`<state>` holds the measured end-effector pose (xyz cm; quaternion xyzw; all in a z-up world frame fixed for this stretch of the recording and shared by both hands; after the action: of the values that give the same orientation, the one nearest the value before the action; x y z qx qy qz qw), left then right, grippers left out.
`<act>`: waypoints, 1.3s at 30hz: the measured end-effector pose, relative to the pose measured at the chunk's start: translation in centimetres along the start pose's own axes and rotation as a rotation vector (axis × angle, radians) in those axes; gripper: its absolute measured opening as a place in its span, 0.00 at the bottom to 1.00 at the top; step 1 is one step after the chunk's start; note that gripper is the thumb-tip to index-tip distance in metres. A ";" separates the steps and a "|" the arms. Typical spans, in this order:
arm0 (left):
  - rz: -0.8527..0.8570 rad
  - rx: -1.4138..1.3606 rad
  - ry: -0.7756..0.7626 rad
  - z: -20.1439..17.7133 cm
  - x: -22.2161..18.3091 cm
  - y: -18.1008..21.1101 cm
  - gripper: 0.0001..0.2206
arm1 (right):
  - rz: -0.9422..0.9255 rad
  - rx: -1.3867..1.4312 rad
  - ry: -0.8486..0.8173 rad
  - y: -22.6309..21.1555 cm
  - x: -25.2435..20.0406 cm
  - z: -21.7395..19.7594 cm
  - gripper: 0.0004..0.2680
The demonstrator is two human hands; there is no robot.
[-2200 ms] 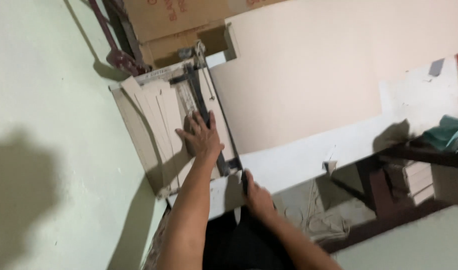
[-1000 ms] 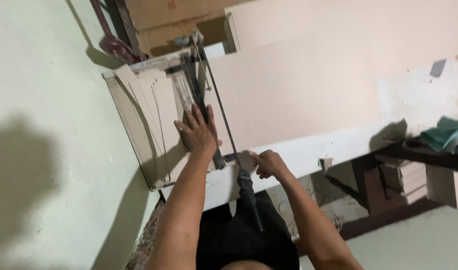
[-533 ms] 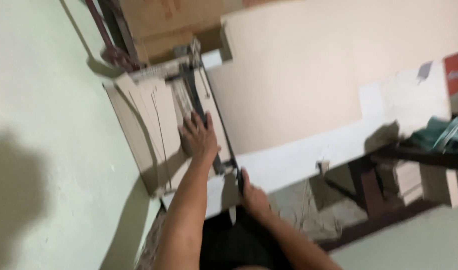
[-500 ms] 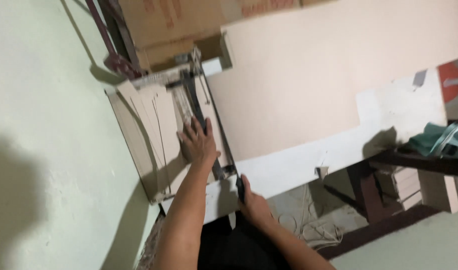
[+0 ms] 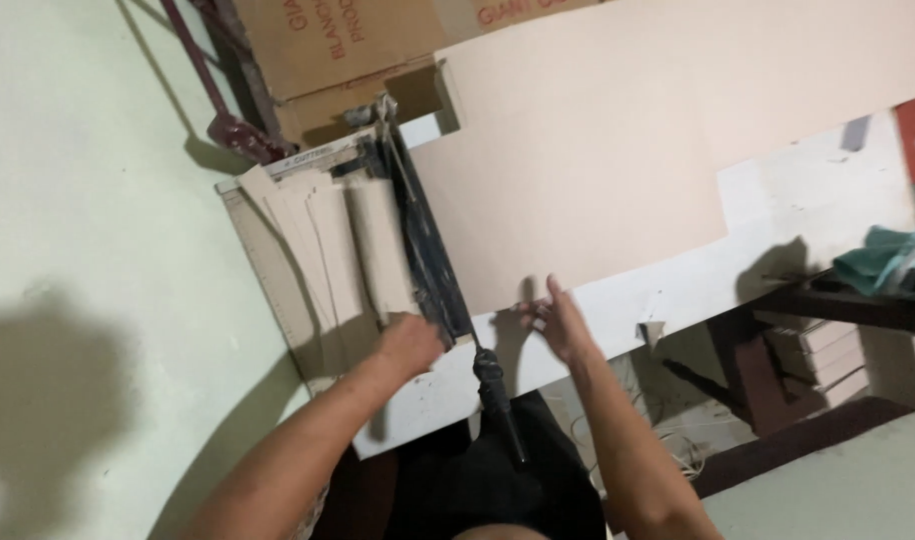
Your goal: Cutting cardboard sheets using a manual guillotine paper cutter on a workbench.
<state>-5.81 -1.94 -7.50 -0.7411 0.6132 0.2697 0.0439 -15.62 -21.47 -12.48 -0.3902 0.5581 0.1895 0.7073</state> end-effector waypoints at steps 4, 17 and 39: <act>-0.155 -0.033 -0.197 1.9 -5.3 -4.7 0.08 | -0.217 0.034 0.157 -2.9 -2.6 -1.6 0.17; -0.877 -0.615 -0.006 -6.2 0.2 -10.6 0.54 | -0.325 -0.328 0.077 -2.9 -1.0 3.7 0.14; -0.903 -0.434 -0.236 -4.8 0.7 -9.7 0.57 | -0.492 -1.444 0.049 0.7 -18.0 9.8 0.35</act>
<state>5.01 -2.07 -6.32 -0.8887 0.1527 0.4265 0.0703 -15.28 -10.55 4.88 -0.8731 0.2083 0.3356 0.2858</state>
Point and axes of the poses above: each hand's wrist, its own x-axis towards the middle knuckle, its own z-axis out of the palm, y = z × x, the point moved 9 cm from there along x, towards the middle knuckle, and after that the axes turned 7 degrees about -x, right-handed, at the moved point
